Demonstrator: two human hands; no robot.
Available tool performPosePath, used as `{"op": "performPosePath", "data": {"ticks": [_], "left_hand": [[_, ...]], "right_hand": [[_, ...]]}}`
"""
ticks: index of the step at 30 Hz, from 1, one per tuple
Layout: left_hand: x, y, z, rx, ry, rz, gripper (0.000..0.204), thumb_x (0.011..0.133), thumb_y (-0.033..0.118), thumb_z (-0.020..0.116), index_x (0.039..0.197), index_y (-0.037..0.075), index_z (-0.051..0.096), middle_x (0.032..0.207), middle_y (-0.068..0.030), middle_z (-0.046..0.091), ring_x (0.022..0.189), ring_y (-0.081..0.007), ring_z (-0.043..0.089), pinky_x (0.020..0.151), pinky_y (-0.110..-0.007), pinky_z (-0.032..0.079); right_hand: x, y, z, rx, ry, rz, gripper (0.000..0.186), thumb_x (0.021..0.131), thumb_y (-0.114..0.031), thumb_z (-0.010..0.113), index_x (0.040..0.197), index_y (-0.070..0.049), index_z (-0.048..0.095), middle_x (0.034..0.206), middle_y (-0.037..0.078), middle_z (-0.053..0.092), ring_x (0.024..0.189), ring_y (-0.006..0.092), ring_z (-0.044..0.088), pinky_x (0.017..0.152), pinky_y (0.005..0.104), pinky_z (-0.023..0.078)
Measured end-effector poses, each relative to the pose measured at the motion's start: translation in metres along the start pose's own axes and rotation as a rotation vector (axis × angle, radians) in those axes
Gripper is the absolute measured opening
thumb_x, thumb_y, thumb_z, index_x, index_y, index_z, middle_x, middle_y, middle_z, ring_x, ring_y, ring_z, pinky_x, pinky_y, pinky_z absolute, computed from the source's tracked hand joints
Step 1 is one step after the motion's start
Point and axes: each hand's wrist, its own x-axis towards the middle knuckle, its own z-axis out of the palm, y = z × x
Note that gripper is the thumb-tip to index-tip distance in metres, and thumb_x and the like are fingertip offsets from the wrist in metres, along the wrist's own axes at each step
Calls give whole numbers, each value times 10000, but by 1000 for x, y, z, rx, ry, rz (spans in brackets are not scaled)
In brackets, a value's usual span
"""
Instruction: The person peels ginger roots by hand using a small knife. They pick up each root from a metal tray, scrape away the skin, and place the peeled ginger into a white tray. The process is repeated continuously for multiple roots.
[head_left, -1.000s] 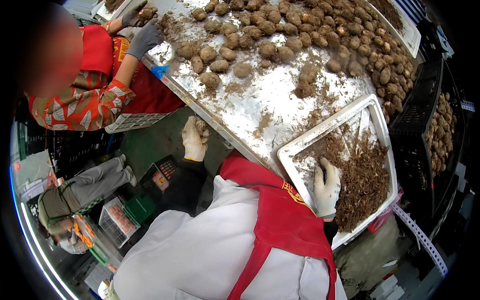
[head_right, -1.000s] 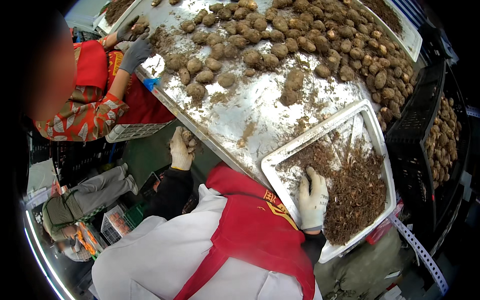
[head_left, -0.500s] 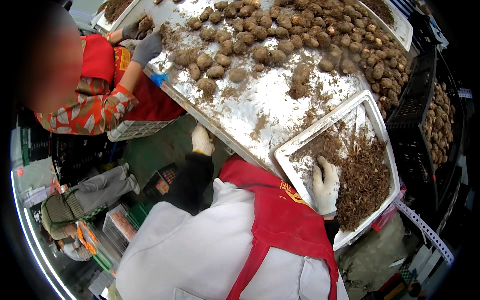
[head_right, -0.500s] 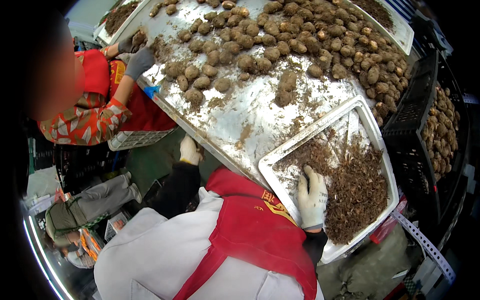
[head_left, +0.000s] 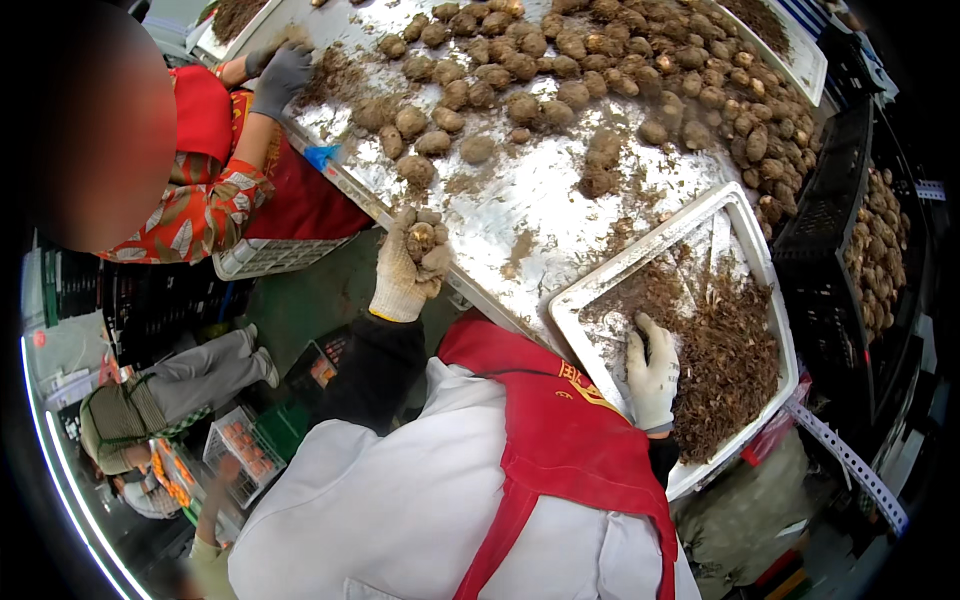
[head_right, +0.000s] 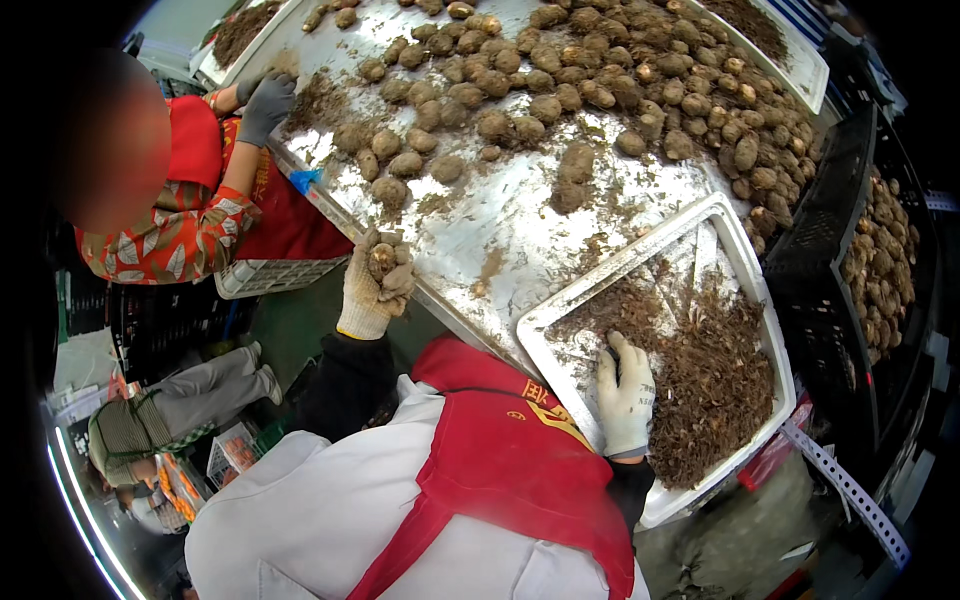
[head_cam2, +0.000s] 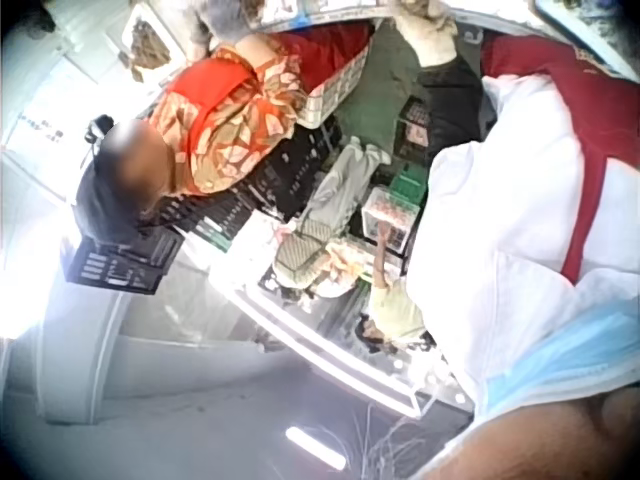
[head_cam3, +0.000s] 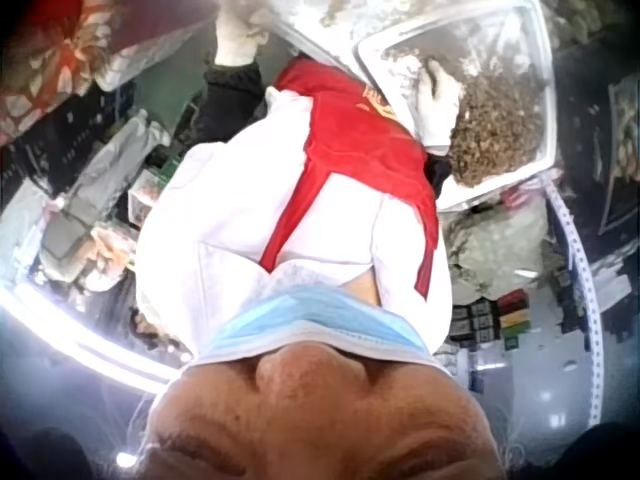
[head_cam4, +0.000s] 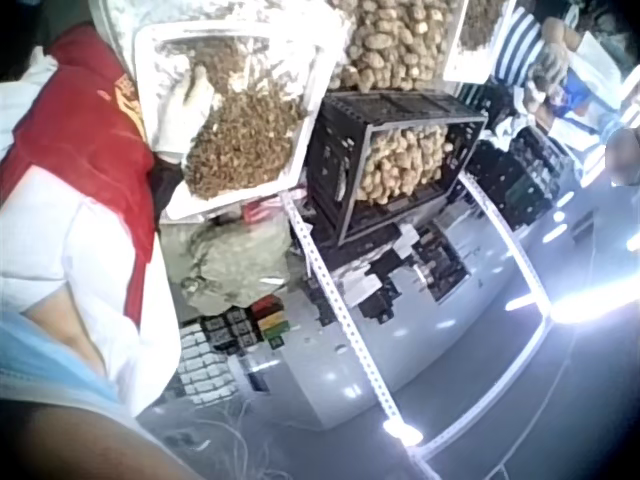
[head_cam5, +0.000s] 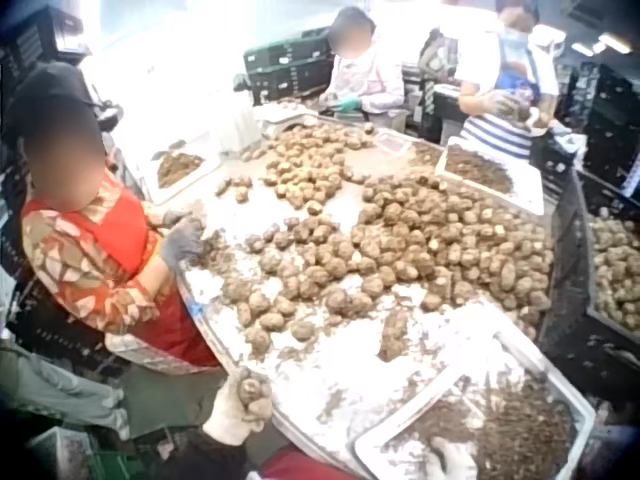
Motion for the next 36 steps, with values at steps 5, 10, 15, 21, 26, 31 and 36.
{"op": "performPosePath", "data": {"ticks": [5,10,15,21,26,31,36], "left_hand": [[10,-17,18,37,-87,-112,476,1060,464,504,1038,11,649,821,-118,666,507,-162,542,366,-230,373],[12,-26,37,158,-78,-153,487,1065,467,483,1110,6,635,855,-134,660,489,-148,510,363,-232,387],[9,-15,30,267,-317,-295,526,1092,455,419,1178,-25,616,853,-144,657,423,-117,444,358,-231,326],[-14,7,19,446,-157,-169,602,1097,493,380,1345,-34,535,960,-128,639,492,-99,451,401,-218,341],[-27,28,-5,527,-212,-47,490,1033,231,623,1418,-18,453,1217,-137,614,1028,-188,643,798,-265,568],[-42,33,-8,861,-5,127,426,969,52,630,1364,45,470,1145,-85,613,982,-157,644,756,-258,563],[-54,37,-34,1275,168,310,368,885,20,677,1216,110,545,891,-3,563,746,-89,583,609,-234,486]], "right_hand": [[-2,-4,-3,47,10,28,293,993,-139,603,1242,13,640,1119,190,651,1056,364,629,927,414,496],[-3,0,1,54,47,19,284,985,-131,612,1227,13,648,1120,189,658,1050,359,637,925,409,497],[-3,-3,0,66,62,36,282,978,-133,618,1222,5,652,1120,187,662,1040,358,645,915,412,504],[-3,-4,0,81,62,47,277,975,-131,621,1214,5,656,1117,192,660,1036,361,643,914,410,504],[-3,2,2,82,42,51,280,980,-115,607,1227,9,648,1129,197,656,1051,367,634,937,413,496],[-3,5,2,88,16,34,292,983,-102,592,1250,9,638,1153,202,649,1080,365,628,953,413,491],[-3,1,-1,55,15,15,294,982,-95,588,1253,8,635,1157,198,650,1092,361,625,961,413,487]]}}
